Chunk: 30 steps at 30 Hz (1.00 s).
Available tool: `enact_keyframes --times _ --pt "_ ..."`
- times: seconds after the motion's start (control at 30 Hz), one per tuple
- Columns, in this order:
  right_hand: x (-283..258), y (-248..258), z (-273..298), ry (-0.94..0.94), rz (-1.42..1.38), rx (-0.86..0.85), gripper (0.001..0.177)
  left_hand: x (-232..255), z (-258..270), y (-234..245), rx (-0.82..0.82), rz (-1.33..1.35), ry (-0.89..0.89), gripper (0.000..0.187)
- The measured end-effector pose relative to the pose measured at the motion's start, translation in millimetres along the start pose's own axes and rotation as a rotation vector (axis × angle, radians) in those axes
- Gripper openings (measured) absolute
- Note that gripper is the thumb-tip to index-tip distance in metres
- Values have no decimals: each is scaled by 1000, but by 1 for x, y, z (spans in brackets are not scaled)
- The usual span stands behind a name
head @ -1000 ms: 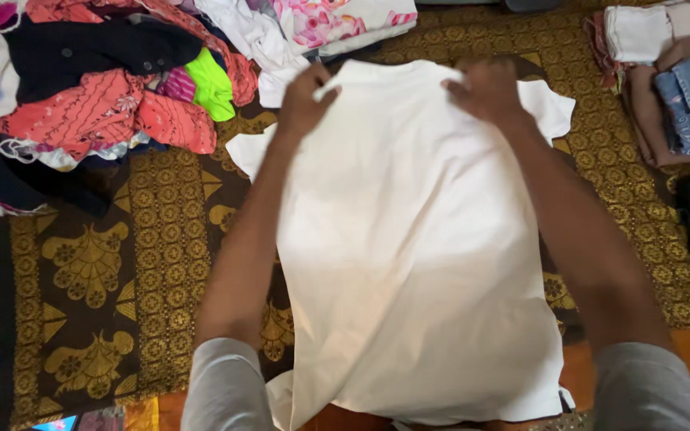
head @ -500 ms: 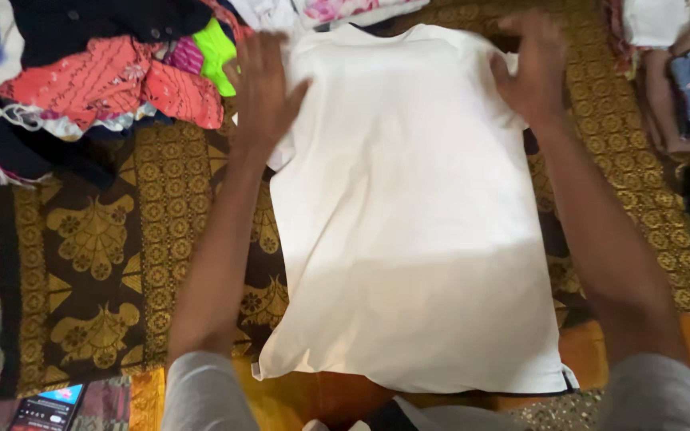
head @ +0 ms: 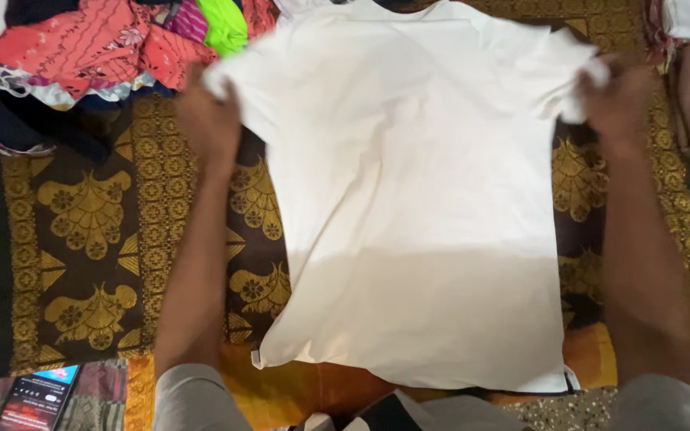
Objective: The person folds a white polo shirt on a patterned surface by hand, smoothing the fabric and aligning the sleeves and collar before placing it on a stack of other folded items.
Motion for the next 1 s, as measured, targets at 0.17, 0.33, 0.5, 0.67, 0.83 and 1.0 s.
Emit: enact_keyframes --times 0.17,0.33,0.5,0.67,0.83,1.0 --pt "-8 45 8 463 -225 244 42 17 6 56 294 -7 -282 50" --pt "-30 44 92 744 5 284 55 44 46 59 75 -42 -214 35" --pt "-26 32 149 191 126 61 31 63 88 34 -308 46 -31 38" --pt "-31 3 209 -166 554 -438 59 123 124 53 -310 124 -243 28" --pt "-19 11 266 -204 531 -649 58 136 175 72 -475 346 134 28" --pt "19 19 319 -229 368 -794 57 130 235 81 -491 727 517 23"
Point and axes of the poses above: each hand's wrist, its own z-axis away from the middle knuckle, its own y-axis out of the back of the hand, x = y × z, the point moved 8 cm from there along -z, towards the middle knuckle, and after that the axes turned 15 degrees about -y, right-handed, at the moved point
